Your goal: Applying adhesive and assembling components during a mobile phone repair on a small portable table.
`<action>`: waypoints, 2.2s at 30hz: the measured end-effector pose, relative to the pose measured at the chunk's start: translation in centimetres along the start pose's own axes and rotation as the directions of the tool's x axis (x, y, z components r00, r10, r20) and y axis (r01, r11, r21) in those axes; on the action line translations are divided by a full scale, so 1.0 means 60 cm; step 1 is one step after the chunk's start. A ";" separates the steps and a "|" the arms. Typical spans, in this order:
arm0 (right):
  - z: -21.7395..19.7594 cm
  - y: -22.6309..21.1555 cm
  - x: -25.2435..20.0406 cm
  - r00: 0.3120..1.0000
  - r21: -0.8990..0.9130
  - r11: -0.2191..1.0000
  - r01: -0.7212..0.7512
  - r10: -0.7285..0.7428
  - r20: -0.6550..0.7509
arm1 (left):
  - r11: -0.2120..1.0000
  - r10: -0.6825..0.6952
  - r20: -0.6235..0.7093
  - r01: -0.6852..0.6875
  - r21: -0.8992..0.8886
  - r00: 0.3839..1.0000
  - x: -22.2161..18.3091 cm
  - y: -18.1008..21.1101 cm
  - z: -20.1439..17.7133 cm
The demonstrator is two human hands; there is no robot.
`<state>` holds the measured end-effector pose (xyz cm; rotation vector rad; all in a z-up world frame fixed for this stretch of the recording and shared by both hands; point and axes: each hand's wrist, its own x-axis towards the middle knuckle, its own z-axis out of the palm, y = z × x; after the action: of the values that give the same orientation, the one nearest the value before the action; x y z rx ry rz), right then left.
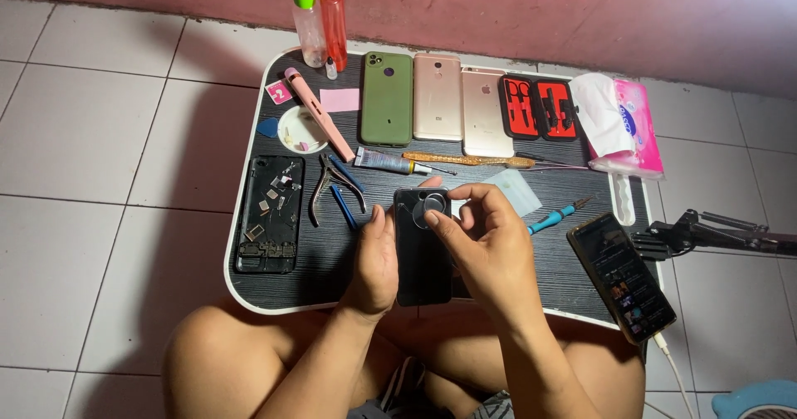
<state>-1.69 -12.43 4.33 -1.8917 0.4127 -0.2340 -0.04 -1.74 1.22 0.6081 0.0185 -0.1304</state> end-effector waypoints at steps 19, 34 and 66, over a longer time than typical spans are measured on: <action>-0.022 0.005 -0.042 0.919 -0.105 0.916 0.387 -0.392 -0.037 | 0.915 -0.397 0.423 0.317 0.249 0.814 0.001 0.061 -0.019; -0.023 0.028 -0.027 0.991 0.170 0.977 0.133 -0.128 -0.038 | 0.910 -0.123 0.395 -0.056 0.412 0.910 -0.004 0.017 -0.010; -0.043 0.010 -0.046 0.804 -0.234 0.769 0.595 -0.570 0.172 | 0.584 0.116 0.497 -0.464 0.667 0.860 -0.003 0.013 -0.025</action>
<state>-5.21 -13.74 4.79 -2.2634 -0.2433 -0.5242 -0.09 -0.25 0.42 1.4458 -0.5865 0.0857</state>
